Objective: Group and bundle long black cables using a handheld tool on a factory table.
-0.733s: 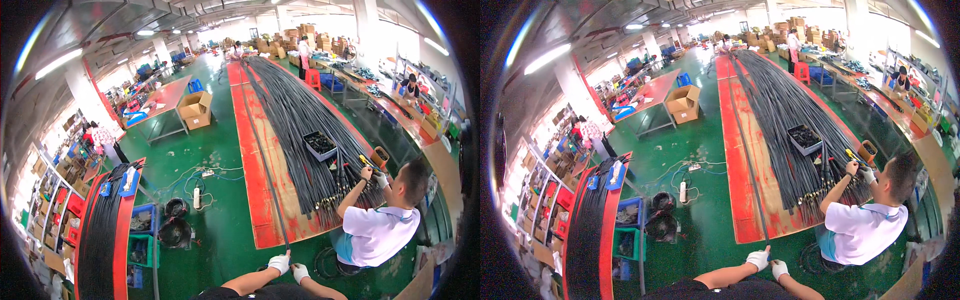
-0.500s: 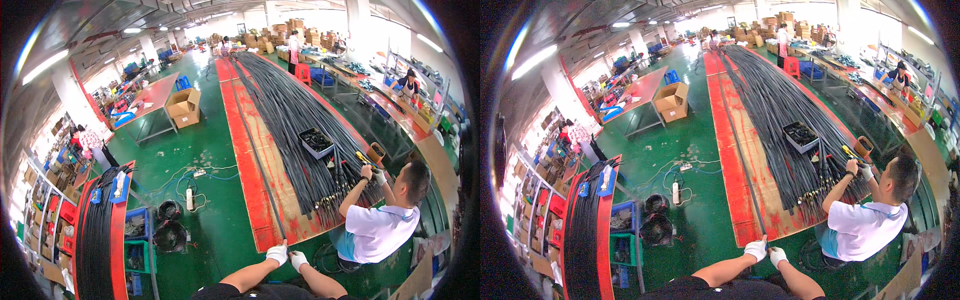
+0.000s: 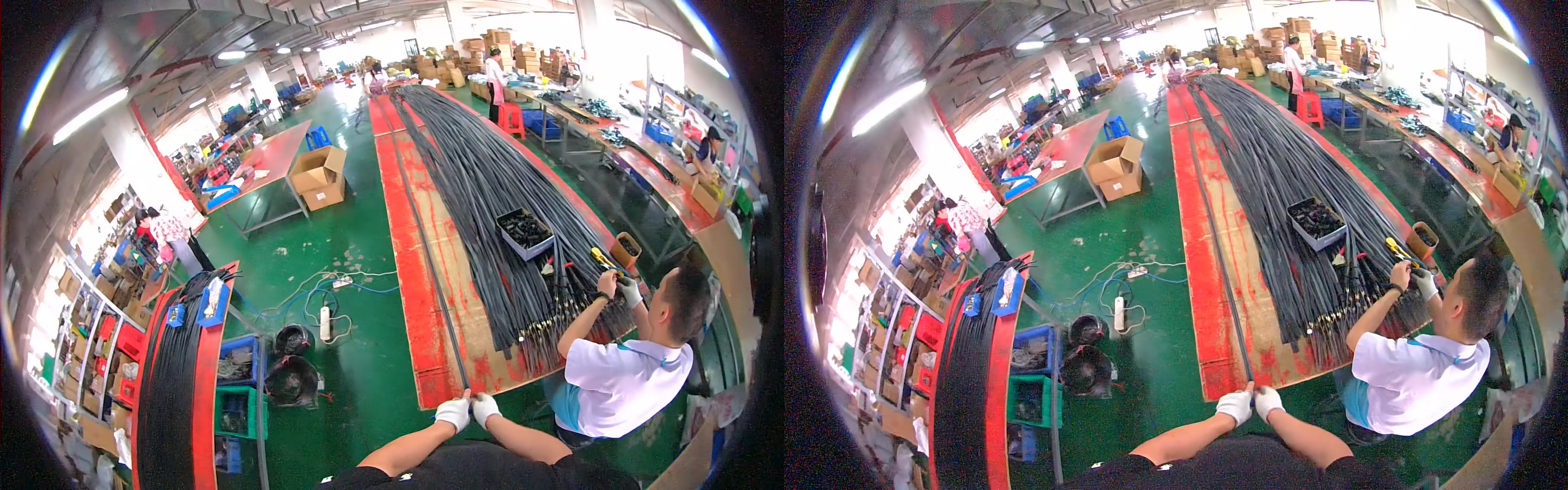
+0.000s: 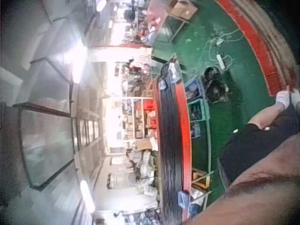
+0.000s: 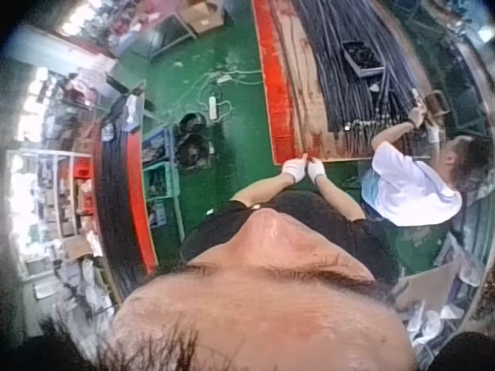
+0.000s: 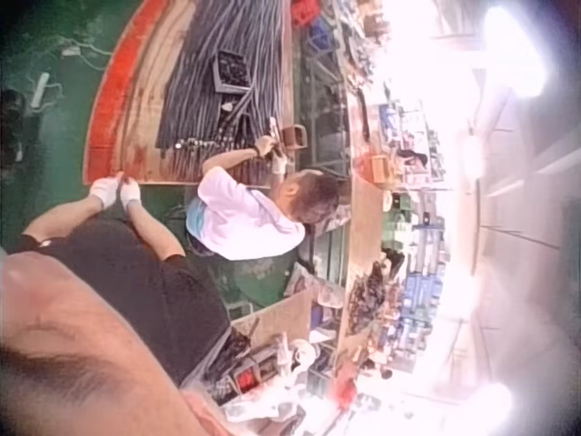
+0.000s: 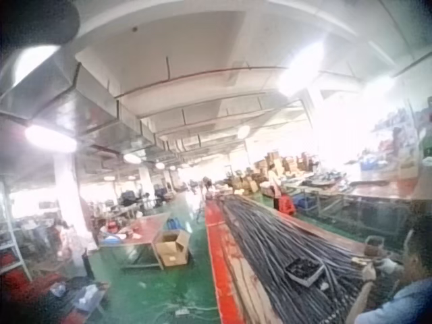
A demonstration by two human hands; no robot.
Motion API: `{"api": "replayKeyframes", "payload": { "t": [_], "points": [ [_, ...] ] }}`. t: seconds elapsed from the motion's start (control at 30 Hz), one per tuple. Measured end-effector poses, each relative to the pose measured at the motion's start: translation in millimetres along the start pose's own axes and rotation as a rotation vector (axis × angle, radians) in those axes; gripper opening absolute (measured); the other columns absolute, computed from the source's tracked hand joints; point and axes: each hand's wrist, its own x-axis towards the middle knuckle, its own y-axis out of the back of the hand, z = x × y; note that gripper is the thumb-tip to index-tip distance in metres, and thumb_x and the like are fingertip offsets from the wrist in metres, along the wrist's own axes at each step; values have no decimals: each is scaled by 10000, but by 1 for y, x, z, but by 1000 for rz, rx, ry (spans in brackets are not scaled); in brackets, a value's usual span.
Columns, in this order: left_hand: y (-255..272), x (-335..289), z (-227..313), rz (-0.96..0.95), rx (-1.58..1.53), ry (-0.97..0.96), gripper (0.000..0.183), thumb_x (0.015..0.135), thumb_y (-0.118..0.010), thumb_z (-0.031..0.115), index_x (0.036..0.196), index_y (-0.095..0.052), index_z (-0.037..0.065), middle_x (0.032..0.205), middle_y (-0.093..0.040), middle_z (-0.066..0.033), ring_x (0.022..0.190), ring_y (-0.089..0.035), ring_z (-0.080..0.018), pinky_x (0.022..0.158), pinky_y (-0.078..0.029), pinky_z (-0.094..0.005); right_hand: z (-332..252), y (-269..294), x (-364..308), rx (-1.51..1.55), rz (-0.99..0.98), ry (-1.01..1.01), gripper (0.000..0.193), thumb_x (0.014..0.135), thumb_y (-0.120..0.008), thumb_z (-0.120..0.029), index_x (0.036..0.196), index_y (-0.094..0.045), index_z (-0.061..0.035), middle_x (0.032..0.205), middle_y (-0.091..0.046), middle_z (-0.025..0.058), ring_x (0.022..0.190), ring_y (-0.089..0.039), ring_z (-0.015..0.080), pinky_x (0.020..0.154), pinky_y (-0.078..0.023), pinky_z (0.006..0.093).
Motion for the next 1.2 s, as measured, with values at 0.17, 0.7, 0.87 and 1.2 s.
{"api": "replayKeyframes", "payload": {
  "t": [0.17, 0.7, 0.87, 1.2],
  "points": [
    [20, 43, 45, 90, -19, -33, 607, 997, -506, 235, 1586, -414, 118, 1169, -734, -247, 1032, -731, -440, 860, -583, -538, 30, 43, 85, 256, -42, 35, 341, 1026, -578, -92, 1316, -659, 68, 1179, -750, 188, 1043, -707, 258, 919, -545, 373],
    [11, 23, 3, 7, 127, 13, 843, 878, -667, 224, 1635, -315, 107, 1238, -703, -228, 1074, -727, -399, 910, -586, -489, -12, 16, 47, 295, -217, -35, 308, 1031, -614, -138, 1255, -682, 62, 1123, -757, 191, 1001, -711, 264, 855, -551, 384],
    [11, 24, -3, 2, 81, 0, 904, 876, -650, 210, 1676, -239, 113, 1277, -679, -249, 1134, -705, -403, 952, -573, -494, -14, 15, 53, 232, -216, -33, 317, 1018, -609, -143, 1241, -688, 68, 1123, -758, 205, 1000, -714, 273, 863, -551, 384],
    [9, 19, -1, 203, 59, 40, 799, 879, -668, 216, 1578, -341, 6, 1006, -706, -220, 901, -723, -389, 807, -579, -521, -19, 15, 53, 55, -174, 162, 354, 1005, -563, -307, 1125, -745, -28, 1099, -745, 271, 1046, -726, 412, 907, -553, 485]
  ]
}}
